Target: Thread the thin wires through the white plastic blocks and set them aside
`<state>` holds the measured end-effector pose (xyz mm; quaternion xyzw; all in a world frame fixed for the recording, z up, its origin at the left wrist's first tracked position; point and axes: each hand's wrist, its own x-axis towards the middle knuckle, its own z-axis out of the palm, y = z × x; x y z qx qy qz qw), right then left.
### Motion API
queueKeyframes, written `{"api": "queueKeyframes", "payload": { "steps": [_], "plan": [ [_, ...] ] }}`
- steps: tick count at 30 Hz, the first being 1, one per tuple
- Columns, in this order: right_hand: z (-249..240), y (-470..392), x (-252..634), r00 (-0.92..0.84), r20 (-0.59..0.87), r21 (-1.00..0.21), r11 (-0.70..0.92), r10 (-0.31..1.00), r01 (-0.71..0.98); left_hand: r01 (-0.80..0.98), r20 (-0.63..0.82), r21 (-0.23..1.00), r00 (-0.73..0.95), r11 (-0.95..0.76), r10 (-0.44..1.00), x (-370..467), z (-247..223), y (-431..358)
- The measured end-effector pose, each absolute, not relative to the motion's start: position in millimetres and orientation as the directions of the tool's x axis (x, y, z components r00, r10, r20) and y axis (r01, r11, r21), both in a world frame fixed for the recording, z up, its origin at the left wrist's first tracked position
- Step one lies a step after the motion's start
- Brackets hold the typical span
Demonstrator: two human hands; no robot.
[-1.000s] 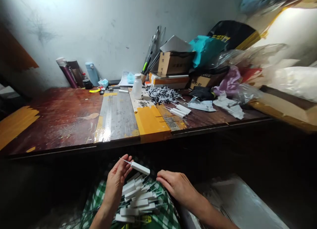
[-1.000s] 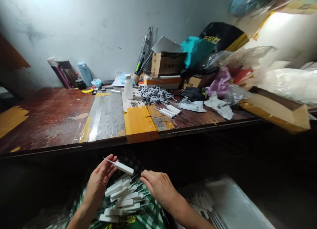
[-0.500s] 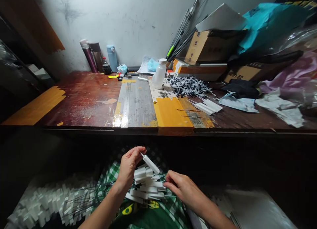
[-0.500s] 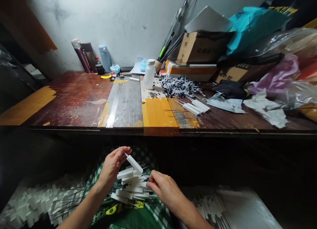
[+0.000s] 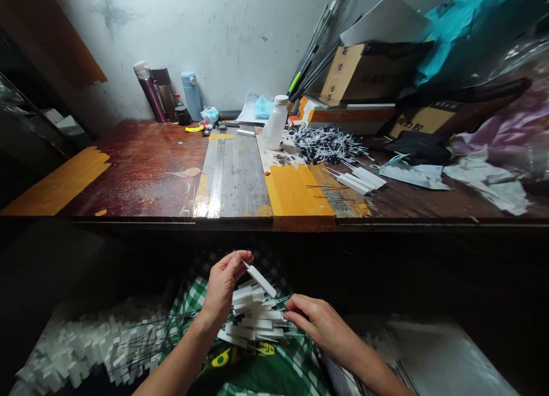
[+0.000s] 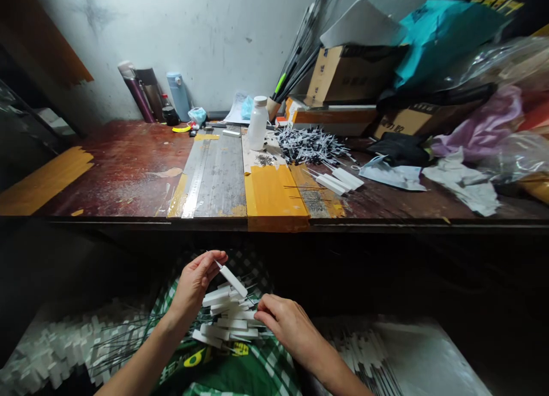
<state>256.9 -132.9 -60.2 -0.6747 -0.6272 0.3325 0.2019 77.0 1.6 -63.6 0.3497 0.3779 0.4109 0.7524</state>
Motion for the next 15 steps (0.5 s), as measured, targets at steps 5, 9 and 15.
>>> {"api": "queueKeyframes", "payload": {
  "steps": [5,9,15],
  "plan": [
    [-64.0,-133.3,257.5,0.032,-0.214,-0.669,-0.171,0.976,0.724,-0.34,-0.285,0.841,0.38,0.42,0.88,77.1,-64.5,1.1],
    [-67.8,-133.5,258.5,0.046,-0.234,-0.666,-0.195,0.971,0.721,-0.33,-0.286,0.846,0.382,0.419,0.879,77.2,-64.6,0.2],
    [-69.2,-134.0,259.4,0.057,-0.234,-0.671,-0.203,0.971,0.713,-0.319,-0.295,0.848,0.378,0.423,0.878,77.4,-64.5,-0.9]
  ]
}}
